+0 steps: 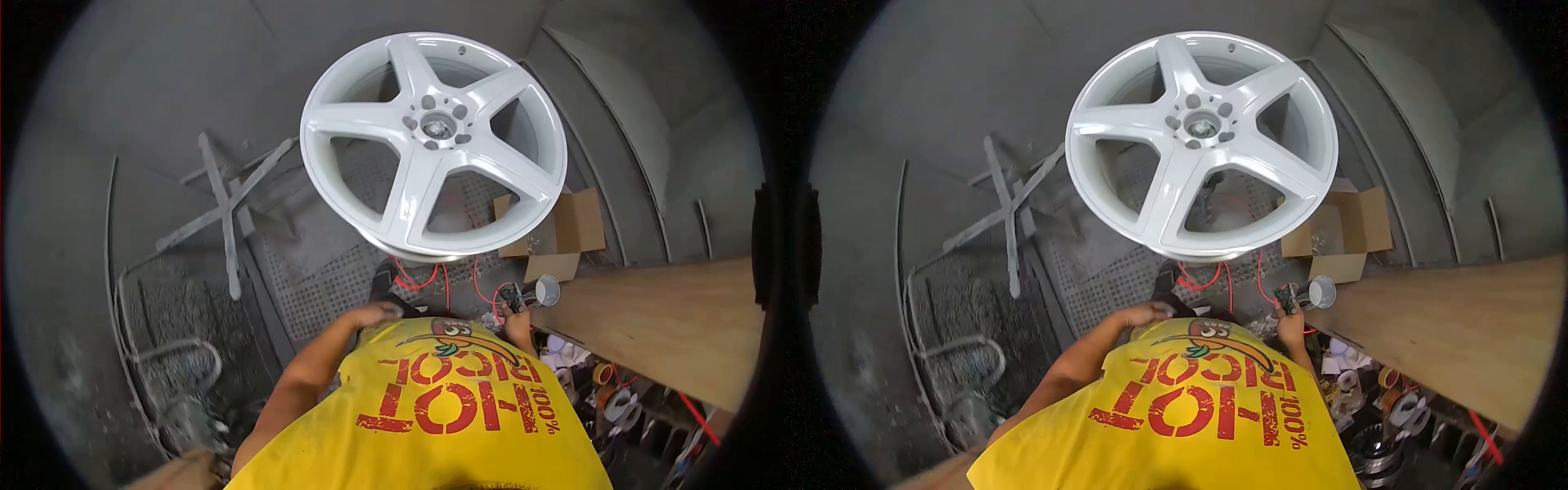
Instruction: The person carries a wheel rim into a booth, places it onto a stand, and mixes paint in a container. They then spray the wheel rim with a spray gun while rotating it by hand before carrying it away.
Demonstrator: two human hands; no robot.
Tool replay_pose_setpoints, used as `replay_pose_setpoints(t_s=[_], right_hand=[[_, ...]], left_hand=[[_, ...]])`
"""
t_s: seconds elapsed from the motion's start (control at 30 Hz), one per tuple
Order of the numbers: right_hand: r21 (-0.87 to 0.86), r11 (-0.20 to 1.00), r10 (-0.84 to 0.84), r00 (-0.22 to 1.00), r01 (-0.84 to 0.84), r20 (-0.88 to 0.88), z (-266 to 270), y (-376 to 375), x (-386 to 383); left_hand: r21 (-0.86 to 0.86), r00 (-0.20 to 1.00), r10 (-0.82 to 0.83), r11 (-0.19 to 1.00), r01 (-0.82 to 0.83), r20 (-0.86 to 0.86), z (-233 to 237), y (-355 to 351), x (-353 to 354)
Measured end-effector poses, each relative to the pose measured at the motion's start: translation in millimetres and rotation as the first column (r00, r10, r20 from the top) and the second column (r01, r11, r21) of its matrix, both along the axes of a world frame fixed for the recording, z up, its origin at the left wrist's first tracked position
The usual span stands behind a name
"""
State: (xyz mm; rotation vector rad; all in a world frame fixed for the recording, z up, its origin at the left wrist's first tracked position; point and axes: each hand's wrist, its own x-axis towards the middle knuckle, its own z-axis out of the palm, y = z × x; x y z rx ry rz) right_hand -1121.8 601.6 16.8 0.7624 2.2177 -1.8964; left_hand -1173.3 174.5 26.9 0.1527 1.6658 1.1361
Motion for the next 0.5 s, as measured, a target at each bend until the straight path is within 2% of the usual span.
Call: replay_pose_setpoints(t_s=[0.03, 0.1, 0.2, 0.27, 0.33, 0.37, 0.43, 0.5], right_hand=[[-0.060, 0.998, 0.009, 0.990, 0.000, 0.139, 10, 6, -2], [-0.046, 0.996, 0.081, 0.985, -0.075, 0.155, 6, 17, -7], [-0.076, 0.990, 0.131, 0.963, -0.117, 0.233, 4, 21, -3], [-0.076, 0.990, 0.137, 0.954, -0.121, 0.268, -4, 19, -2], [-0.084, 0.973, 0.231, 0.924, -0.216, 0.304, -4, 19, 1], [-0.087, 0.961, 0.275, 0.906, -0.261, 0.322, -3, 18, 2], [-0.102, 0.925, 0.379, 0.863, -0.366, 0.333, -1, 11, 4], [-0.107, 0.881, 0.469, 0.820, -0.461, 0.329, -1, 4, 9]], left_hand=[[0.004, 0.994, 0.098, 0.995, -0.098, -0.049, 2, 4, 27], [0.024, 0.948, 0.285, 0.958, -0.285, -0.142, 12, 6, 83], [-0.128, 0.770, 0.635, 0.770, -0.626, 0.055, 15, -8, 165], [-0.275, 0.577, 0.730, 0.677, -0.682, 0.365, 65, -5, 206], [-0.531, 0.588, 0.696, 0.708, -0.466, 0.412, 42, -16, 274], [-0.426, 0.742, 0.567, 0.806, -0.411, 0.357, -6, -31, 334], [-0.382, 0.850, 0.498, 0.829, -0.408, 0.173, -44, -24, 397], [-0.555, 0.822, 0.569, 0.680, -0.479, -0.013, -5, 11, 392]])
